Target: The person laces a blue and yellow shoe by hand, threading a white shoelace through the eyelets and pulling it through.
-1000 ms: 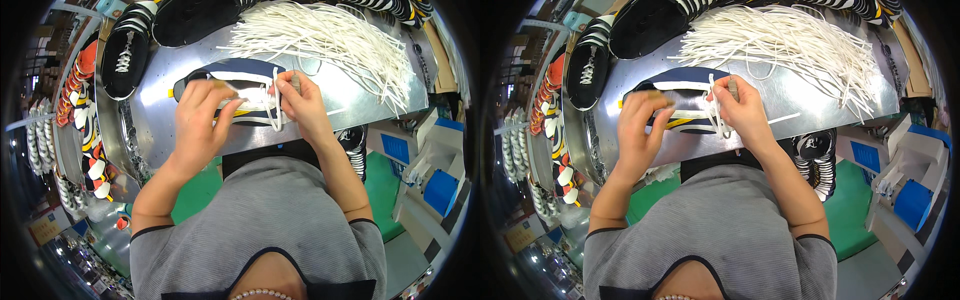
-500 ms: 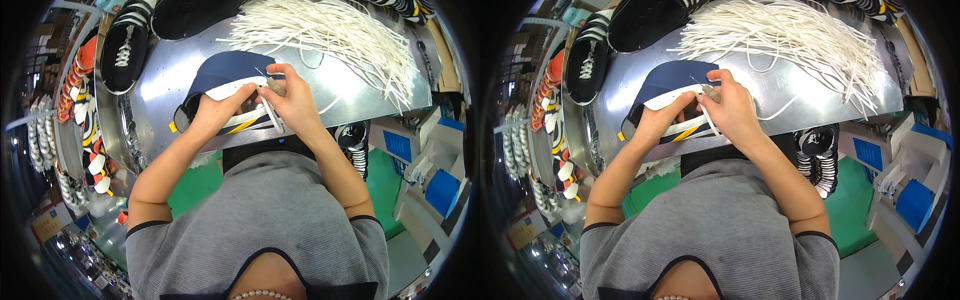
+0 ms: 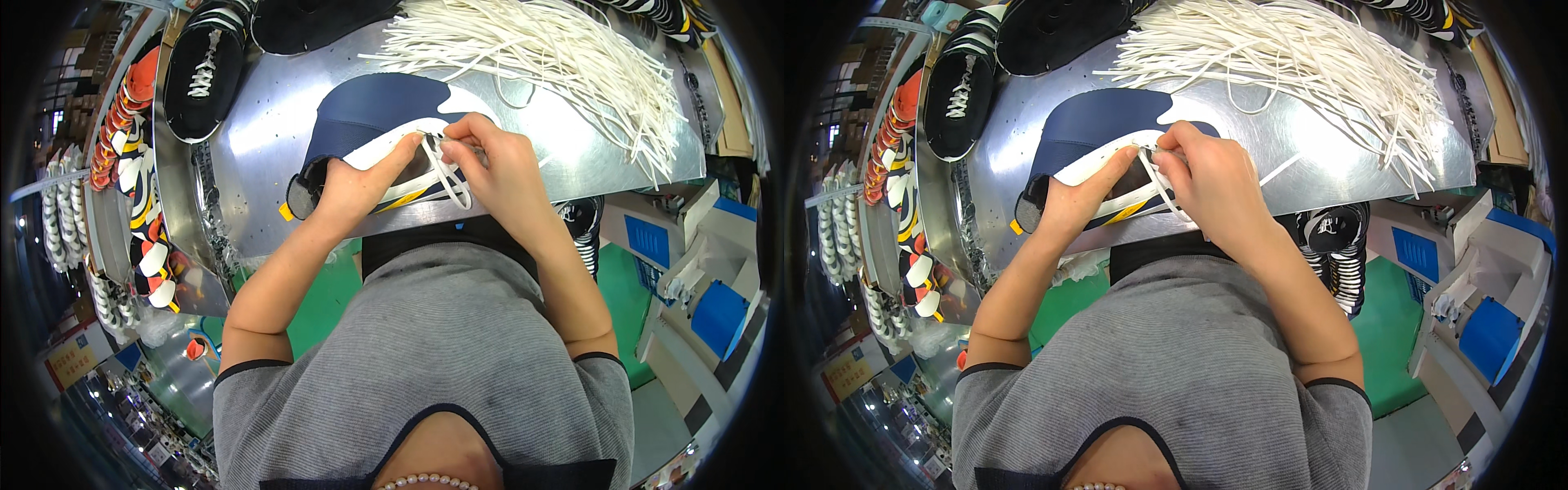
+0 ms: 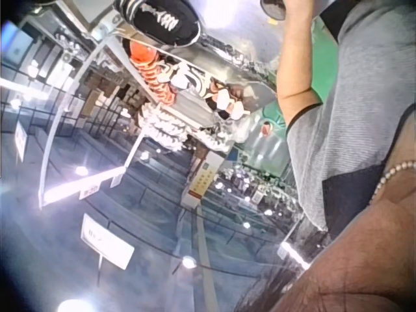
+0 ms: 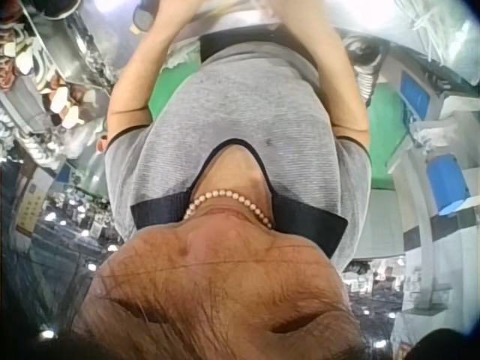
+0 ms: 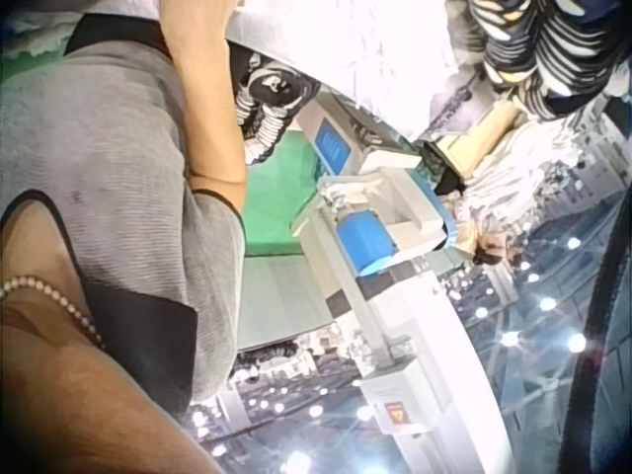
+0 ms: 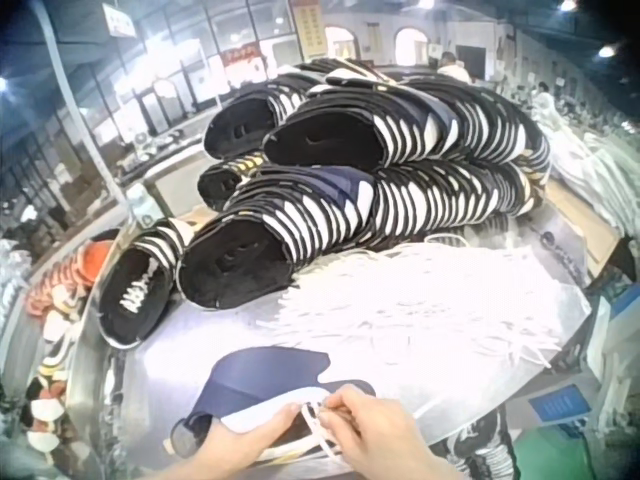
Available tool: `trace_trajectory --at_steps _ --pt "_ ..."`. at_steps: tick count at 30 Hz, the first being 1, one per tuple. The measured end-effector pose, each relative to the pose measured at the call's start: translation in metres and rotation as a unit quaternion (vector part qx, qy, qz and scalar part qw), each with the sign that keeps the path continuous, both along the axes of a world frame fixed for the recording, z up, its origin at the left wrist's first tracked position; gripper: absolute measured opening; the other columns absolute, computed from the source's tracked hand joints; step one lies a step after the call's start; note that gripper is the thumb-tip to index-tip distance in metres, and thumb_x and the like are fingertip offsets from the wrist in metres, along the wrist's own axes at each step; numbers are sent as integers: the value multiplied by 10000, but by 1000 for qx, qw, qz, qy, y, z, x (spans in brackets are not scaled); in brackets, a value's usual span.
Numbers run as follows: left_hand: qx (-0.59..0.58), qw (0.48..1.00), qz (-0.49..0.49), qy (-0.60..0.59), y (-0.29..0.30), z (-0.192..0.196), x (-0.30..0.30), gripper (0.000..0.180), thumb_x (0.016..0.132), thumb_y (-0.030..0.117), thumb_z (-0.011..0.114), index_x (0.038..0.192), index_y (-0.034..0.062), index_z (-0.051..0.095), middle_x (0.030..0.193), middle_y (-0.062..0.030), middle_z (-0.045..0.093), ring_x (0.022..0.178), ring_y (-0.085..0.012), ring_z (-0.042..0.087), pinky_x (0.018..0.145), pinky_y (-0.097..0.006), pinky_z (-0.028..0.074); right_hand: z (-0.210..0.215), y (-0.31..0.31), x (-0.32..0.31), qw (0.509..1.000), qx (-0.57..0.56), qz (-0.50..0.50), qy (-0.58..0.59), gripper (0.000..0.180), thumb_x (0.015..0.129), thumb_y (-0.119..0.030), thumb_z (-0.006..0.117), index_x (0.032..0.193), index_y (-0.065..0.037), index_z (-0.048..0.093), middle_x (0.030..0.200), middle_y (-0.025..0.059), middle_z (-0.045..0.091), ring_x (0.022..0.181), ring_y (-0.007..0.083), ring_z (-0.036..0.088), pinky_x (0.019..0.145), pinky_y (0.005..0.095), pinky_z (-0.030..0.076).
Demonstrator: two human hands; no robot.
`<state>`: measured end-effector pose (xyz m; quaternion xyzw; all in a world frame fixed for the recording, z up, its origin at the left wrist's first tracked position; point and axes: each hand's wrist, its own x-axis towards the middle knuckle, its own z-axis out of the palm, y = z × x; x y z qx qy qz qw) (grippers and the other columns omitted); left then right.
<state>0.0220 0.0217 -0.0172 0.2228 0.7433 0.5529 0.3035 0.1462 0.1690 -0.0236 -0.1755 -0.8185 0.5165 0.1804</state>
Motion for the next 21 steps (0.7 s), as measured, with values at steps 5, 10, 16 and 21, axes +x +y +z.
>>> trace_trajectory --at_steps 5,10,16,21 --pt "-1 998 -57 36 -6 -15 7 129 955 137 671 1003 19 690 857 -20 682 663 -59 558 580 -227 447 2 0 -16 997 62 21 -50 120 899 -122 642 930 -8 626 718 159 682 670 360 674 619 439 519" --pt "-32 988 -121 -92 -5 -1 -6 204 980 166 568 877 15 659 715 12 600 639 -83 530 598 -258 441 16 18 -25 977 118 102 -144 124 908 -123 600 927 -5 631 682 118 649 635 272 636 610 391 494" --pt "-104 977 -122 -142 4 14 -19 233 928 240 702 992 16 697 852 -7 659 800 -94 589 731 -253 478 -15 30 -24 997 -81 -5 -10 224 973 -193 594 1144 -50 610 830 130 697 753 262 684 702 361 517" --pt "-105 986 -49 -120 3 6 -20 359 854 168 796 1162 20 685 1060 -49 713 946 -131 644 843 -288 519 -36 8 -35 998 51 -21 36 225 983 -188 585 1175 -71 564 876 182 693 803 358 678 709 423 522"
